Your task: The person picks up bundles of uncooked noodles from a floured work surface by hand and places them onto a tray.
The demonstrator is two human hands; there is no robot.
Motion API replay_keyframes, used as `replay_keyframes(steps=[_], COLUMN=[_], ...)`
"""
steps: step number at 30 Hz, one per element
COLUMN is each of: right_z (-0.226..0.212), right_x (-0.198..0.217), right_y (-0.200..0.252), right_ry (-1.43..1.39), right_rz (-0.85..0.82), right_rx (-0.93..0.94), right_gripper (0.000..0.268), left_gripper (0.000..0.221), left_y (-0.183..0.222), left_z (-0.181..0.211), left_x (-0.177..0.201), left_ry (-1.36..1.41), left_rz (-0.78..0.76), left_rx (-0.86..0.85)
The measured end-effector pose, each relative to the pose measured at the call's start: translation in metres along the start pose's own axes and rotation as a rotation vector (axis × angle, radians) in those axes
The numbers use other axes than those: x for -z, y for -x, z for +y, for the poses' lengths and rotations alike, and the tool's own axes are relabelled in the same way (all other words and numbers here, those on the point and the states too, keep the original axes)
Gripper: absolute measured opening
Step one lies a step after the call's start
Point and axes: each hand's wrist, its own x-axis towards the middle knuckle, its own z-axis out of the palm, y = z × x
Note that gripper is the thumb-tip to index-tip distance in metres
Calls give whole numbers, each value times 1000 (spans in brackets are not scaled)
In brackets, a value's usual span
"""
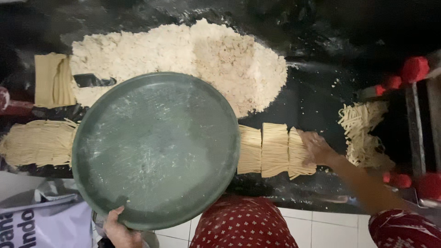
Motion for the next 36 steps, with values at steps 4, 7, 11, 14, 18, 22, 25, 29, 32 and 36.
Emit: replay_keyframes(steps=[4, 7, 11, 14, 18, 22, 25, 29, 32, 36], right_z=[-15, -16, -40, -33, -38, -38, -45, -41, -37, -45], right_x=[5, 7, 12, -8, -14, -23, -21, -27, -33, -33], right_y=[4, 11, 30, 33, 41, 51, 55, 52, 55, 66], right_ry=[-106, -20, 244, 382, 71, 84, -76, -32, 139, 189], right_rz=[-157, -152, -145, 57, -118, -57, -3, -28, -8, 130], right_rx=[-188, -139, -131, -23, -266, -282, -250, -303, -320, -232], right_gripper=[126, 110, 150, 159, 124, 112, 113, 112, 103, 95], left_gripper=[12, 32, 39, 36, 38, 41, 44, 46, 31, 10], left_y=[-1, 9, 18, 3, 24, 2, 0, 6, -8, -8], left_z=[9, 22, 34, 23, 37, 18, 19, 25, 10, 7], left_x=[-9, -19, -21, -20, -33, -17, -16, -20, -13, -11], left_ry=[-15, -44, -33, 32, 91, 106, 116, 98, 114, 135], left_rz=[-3, 61, 25, 14, 64, -67, -90, -65, -59, -78], left_rx=[-5, 33, 56, 61, 62, 129, 161, 188, 139, 77])
